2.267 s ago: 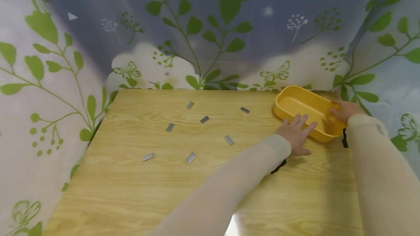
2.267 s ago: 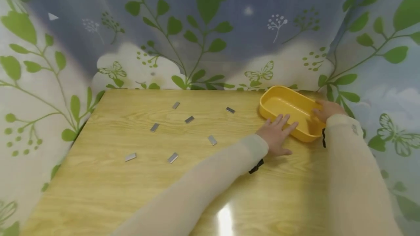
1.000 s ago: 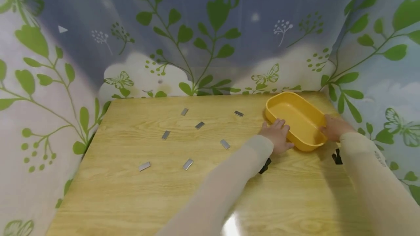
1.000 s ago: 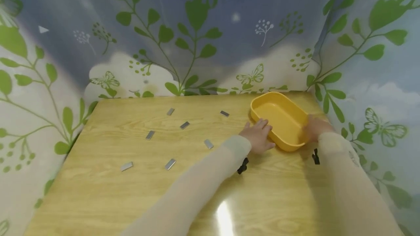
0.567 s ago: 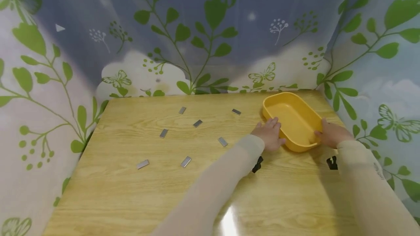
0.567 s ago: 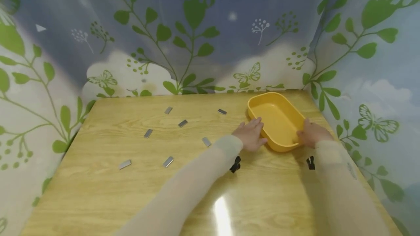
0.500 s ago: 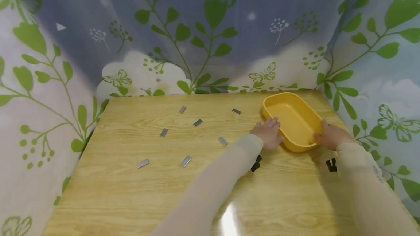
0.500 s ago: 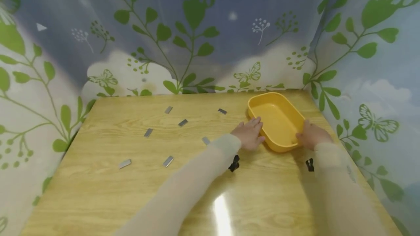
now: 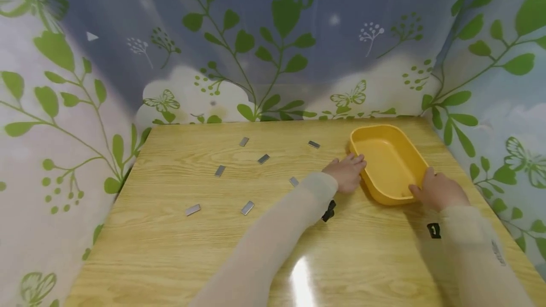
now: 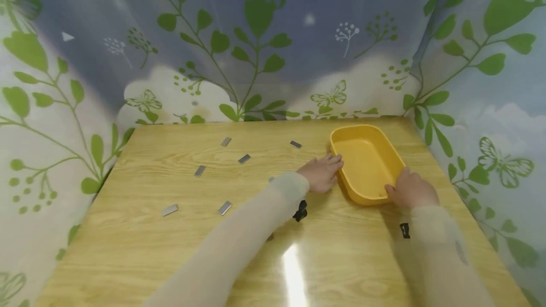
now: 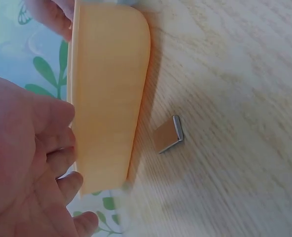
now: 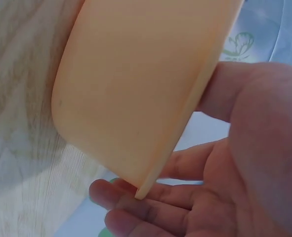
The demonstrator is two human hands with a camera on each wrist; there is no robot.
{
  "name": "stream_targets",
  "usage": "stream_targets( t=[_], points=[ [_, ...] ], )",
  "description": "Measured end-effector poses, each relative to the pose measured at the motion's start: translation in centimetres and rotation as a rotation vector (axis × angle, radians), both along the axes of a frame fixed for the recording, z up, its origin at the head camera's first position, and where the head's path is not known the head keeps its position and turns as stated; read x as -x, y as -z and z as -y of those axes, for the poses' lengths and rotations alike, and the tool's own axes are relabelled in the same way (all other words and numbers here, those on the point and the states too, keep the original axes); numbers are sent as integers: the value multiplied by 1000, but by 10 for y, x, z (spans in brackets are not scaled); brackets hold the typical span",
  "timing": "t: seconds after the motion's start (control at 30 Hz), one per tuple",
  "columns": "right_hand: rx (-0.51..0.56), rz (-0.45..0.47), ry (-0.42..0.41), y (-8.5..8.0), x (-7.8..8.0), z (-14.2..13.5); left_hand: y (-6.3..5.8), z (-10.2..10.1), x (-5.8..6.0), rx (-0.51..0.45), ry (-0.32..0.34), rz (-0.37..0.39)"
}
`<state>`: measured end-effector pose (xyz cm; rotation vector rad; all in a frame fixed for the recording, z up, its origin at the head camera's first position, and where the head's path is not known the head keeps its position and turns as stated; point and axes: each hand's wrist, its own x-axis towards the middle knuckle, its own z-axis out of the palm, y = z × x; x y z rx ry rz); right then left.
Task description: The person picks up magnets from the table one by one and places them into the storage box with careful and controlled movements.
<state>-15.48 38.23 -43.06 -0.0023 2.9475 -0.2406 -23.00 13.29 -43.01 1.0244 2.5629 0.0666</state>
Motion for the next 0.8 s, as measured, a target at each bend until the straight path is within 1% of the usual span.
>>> stream_targets(
  t=[0.17, 0.3, 0.4, 0.5, 0.6, 0.7, 0.8],
  points=[
    [12, -21, 21, 2, -16, 9, 5, -2, -5, -33, -10, -21],
    [33, -39, 33, 3, -25, 16, 8, -2, -10, -10, -12, -62],
    [47, -39, 43, 3, -30, 20, 9, 0, -17, 32, -12, -106],
    [48, -42, 41, 5, -34, 24, 10, 2, -26, 68, -13, -168],
    [38, -49, 36, 6, -39, 26, 12, 4, -35, 87, -21, -207],
    [28, -51, 38, 5, -41, 29, 13, 7, -41, 85, -25, -219],
    [26, -44, 43, 2, -43, 33, 12, 11, -44, 62, -36, -223]
  ],
)
